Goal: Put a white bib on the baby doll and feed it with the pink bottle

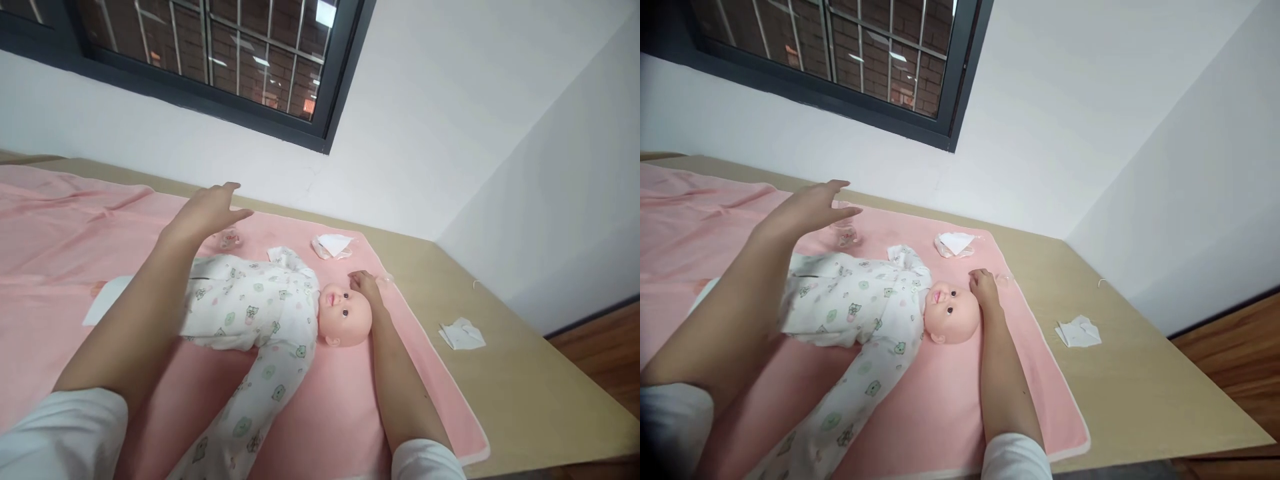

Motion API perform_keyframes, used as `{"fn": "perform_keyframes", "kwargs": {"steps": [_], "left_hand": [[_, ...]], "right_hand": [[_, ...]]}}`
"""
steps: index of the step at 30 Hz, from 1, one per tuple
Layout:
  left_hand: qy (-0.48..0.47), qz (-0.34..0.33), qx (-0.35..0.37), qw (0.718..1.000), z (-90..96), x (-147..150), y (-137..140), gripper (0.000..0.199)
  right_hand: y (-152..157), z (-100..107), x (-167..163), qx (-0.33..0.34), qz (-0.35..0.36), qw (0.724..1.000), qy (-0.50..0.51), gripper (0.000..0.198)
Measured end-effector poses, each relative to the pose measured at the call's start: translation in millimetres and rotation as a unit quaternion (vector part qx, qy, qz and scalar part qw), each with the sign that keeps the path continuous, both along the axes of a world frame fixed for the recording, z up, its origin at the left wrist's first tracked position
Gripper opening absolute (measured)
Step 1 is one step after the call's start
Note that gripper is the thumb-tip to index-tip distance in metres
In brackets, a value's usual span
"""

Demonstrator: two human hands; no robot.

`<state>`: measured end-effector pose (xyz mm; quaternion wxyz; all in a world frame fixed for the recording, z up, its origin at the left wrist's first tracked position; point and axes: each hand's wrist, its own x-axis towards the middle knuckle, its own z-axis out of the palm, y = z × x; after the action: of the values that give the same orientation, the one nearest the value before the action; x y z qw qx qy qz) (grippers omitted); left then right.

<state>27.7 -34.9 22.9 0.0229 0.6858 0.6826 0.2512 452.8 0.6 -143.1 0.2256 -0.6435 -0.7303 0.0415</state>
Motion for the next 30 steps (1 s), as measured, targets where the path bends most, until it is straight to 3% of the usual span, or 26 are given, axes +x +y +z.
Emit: {"fn": "perform_keyframes", "kwargs": {"steps": [5, 11, 14, 18, 22, 27, 30], "left_hand": [[-0.072, -0.163, 0.034, 0.983, 0.0, 51, -28, 0.060], [-0.124, -0.305, -0.066, 0.942, -20.1, 101, -29, 0.049], [-0.108, -0.345, -0.133, 0.923, -28.6, 115, -12, 0.045], [-0.020, -0.401, -0.150, 0.904, -28.6, 136, 4, 0.038], [0.038, -0.465, -0.199, 0.862, -28.5, 164, 12, 0.040], [0.057, -0.462, -0.287, 0.837, -38.4, 192, 30, 0.057], [0.056, -0.472, -0.318, 0.820, -42.8, 202, 38, 0.052]], "right_hand": [[3, -5, 1, 0.002, -0.002, 0.999, 0.039, 0.036], [3, -9, -2, 0.018, -0.015, 0.998, 0.064, 0.035], [3, -10, -3, 0.010, -0.021, 0.997, 0.070, 0.035], [2, -12, -2, 0.016, -0.011, 0.997, 0.069, 0.033], [2, -13, -2, 0.017, -0.009, 0.997, 0.073, 0.033], [2, -11, -2, 0.006, -0.008, 0.997, 0.079, 0.035], [2, -10, -4, 0.003, -0.014, 0.997, 0.081, 0.034]]}}
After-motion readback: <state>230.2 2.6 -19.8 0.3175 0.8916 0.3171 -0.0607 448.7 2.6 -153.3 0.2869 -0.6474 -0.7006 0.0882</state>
